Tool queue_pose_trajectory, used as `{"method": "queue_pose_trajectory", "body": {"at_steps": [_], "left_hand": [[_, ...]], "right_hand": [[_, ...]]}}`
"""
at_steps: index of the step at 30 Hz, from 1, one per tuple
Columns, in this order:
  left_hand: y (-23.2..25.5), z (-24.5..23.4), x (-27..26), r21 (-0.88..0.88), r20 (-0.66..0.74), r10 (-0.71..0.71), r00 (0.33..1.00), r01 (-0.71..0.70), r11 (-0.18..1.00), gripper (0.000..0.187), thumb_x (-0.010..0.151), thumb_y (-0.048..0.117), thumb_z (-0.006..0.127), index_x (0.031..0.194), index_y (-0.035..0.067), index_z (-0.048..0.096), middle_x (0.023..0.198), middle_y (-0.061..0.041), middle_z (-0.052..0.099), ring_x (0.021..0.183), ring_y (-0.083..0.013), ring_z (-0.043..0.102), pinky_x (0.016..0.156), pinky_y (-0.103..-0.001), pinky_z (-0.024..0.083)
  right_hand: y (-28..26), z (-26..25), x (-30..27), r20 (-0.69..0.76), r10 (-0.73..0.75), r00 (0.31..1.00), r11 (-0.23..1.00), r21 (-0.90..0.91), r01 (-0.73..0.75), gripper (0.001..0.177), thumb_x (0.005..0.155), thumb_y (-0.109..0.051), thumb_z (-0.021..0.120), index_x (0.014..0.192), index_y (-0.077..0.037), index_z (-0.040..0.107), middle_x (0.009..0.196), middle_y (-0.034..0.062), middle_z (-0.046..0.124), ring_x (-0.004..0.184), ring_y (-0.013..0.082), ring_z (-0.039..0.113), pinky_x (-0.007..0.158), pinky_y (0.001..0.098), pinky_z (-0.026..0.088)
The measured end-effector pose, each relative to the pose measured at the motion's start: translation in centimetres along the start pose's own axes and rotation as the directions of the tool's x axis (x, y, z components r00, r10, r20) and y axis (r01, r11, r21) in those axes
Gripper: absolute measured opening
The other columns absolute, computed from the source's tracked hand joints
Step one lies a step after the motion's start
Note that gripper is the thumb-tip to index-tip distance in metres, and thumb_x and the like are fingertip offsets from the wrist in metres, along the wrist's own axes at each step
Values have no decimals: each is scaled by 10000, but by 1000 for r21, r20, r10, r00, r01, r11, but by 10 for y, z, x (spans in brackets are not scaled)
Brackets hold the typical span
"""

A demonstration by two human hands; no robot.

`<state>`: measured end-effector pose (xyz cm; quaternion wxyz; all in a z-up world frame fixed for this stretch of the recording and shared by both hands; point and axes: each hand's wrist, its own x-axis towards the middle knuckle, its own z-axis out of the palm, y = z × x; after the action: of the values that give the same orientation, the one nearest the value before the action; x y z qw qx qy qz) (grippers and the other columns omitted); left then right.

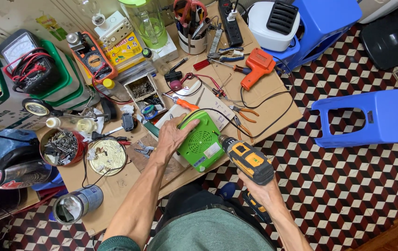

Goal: Repairing and reassembling a green blender base using a power drill and testing it with a jar.

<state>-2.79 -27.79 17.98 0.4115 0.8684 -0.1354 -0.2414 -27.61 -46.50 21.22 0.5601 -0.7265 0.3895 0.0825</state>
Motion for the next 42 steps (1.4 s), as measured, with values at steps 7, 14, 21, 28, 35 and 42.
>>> {"method": "queue_pose_trajectory", "body": {"at_steps": [7,14,21,28,35,42], "left_hand": [[0,2,-1,25,4,-8,1000,8,1000,939,766,739,657,1342,-2,644,1206,-296,690,1117,-376,684,1013,-461,509],[-8,6,0,57,-17,5,1000,-4,998,921,775,735,655,1340,9,653,1201,-290,691,1141,-388,663,1030,-470,489],[-6,6,-2,64,-31,37,999,-35,997,897,790,722,656,1329,5,663,1213,-285,694,1146,-394,656,1035,-470,484],[-6,5,2,-8,-25,-1,1000,1,1000,932,768,730,661,1330,-14,645,1206,-282,705,1109,-360,708,1023,-439,528],[-8,4,4,-73,6,-89,996,89,993,978,720,750,667,1357,10,621,1161,-281,715,1036,-337,743,965,-446,570],[-14,5,8,-21,0,-75,997,75,997,963,741,746,663,1359,8,630,1165,-282,715,1065,-348,723,994,-441,539]], "right_hand": [[2,0,1,-8,-46,999,999,-14,46,228,836,-195,743,1026,-69,738,889,57,772,833,160,740,763,367,627],[2,-2,1,12,-33,999,999,-39,33,216,845,-211,742,1011,-72,746,834,61,765,774,157,744,720,360,639],[8,0,1,8,-65,998,998,-11,65,229,851,-203,745,1025,-56,737,800,44,728,726,147,700,670,346,610],[23,4,8,10,-144,989,989,30,144,241,847,-210,741,1031,-53,736,905,51,779,843,153,740,757,354,626],[16,4,9,17,-31,999,998,-46,32,233,866,-231,744,1029,-64,742,929,75,783,883,176,752,789,377,636],[-8,1,0,30,-134,991,991,7,134,453,828,-203,757,1256,-123,631,1050,69,763,989,185,743,885,397,634]]}}
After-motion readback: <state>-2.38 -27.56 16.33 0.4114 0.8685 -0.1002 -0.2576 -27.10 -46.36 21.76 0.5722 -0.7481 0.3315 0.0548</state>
